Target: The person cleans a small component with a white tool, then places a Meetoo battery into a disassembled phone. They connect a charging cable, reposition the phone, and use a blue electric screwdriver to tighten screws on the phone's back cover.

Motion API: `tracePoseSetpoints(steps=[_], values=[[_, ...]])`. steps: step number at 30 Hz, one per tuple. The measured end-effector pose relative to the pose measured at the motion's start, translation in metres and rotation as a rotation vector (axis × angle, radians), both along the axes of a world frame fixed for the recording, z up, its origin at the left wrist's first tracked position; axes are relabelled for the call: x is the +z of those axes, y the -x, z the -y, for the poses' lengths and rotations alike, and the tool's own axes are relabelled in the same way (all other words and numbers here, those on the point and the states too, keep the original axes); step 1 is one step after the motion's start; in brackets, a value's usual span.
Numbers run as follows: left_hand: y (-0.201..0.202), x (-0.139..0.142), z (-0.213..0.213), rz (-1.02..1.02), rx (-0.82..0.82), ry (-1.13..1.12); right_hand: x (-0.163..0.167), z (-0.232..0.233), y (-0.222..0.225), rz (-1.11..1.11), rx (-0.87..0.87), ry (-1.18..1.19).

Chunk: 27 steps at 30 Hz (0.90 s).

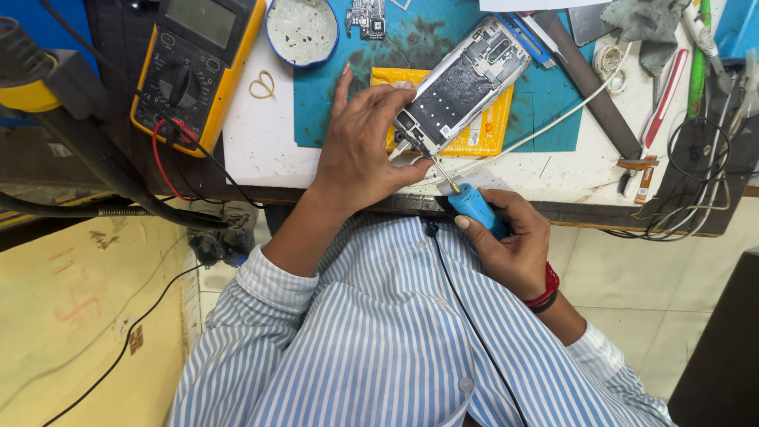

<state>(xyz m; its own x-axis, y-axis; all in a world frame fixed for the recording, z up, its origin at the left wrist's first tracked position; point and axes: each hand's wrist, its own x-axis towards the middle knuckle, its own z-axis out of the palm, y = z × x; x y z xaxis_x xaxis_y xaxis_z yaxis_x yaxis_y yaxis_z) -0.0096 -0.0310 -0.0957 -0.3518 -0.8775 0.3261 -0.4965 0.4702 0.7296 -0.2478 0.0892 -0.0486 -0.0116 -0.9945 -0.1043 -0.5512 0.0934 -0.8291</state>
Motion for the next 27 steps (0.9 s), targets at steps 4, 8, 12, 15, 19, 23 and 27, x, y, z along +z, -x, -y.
tracePoseSetpoints(steps=[4, 8, 12, 15, 19, 23, 27], values=[[0.0, 0.0, 0.0, 0.009, -0.006, -0.014, 0.004, 0.002, -0.002, -0.043, 0.008, 0.006], [0.0, 0.0, -0.001, 0.008, 0.0, -0.009, 0.007, 0.004, -0.004, -0.091, 0.02, 0.04], [0.0, -0.001, 0.0, 0.016, 0.0, -0.006, 0.009, 0.004, -0.005, -0.126, 0.018, 0.037], [0.001, -0.001, 0.0, 0.022, 0.001, 0.006, 0.01, 0.005, -0.005, -0.153, 0.018, 0.044], [0.001, -0.001, -0.001, 0.03, -0.001, 0.003, 0.012, 0.004, -0.005, -0.201, 0.019, 0.041], [0.001, -0.001, -0.001, 0.027, -0.006, 0.006, 0.014, 0.004, -0.004, -0.226, 0.027, 0.036], [0.0, -0.001, -0.001, 0.023, -0.005, 0.007, 0.016, 0.003, -0.003, -0.236, 0.036, 0.033]])
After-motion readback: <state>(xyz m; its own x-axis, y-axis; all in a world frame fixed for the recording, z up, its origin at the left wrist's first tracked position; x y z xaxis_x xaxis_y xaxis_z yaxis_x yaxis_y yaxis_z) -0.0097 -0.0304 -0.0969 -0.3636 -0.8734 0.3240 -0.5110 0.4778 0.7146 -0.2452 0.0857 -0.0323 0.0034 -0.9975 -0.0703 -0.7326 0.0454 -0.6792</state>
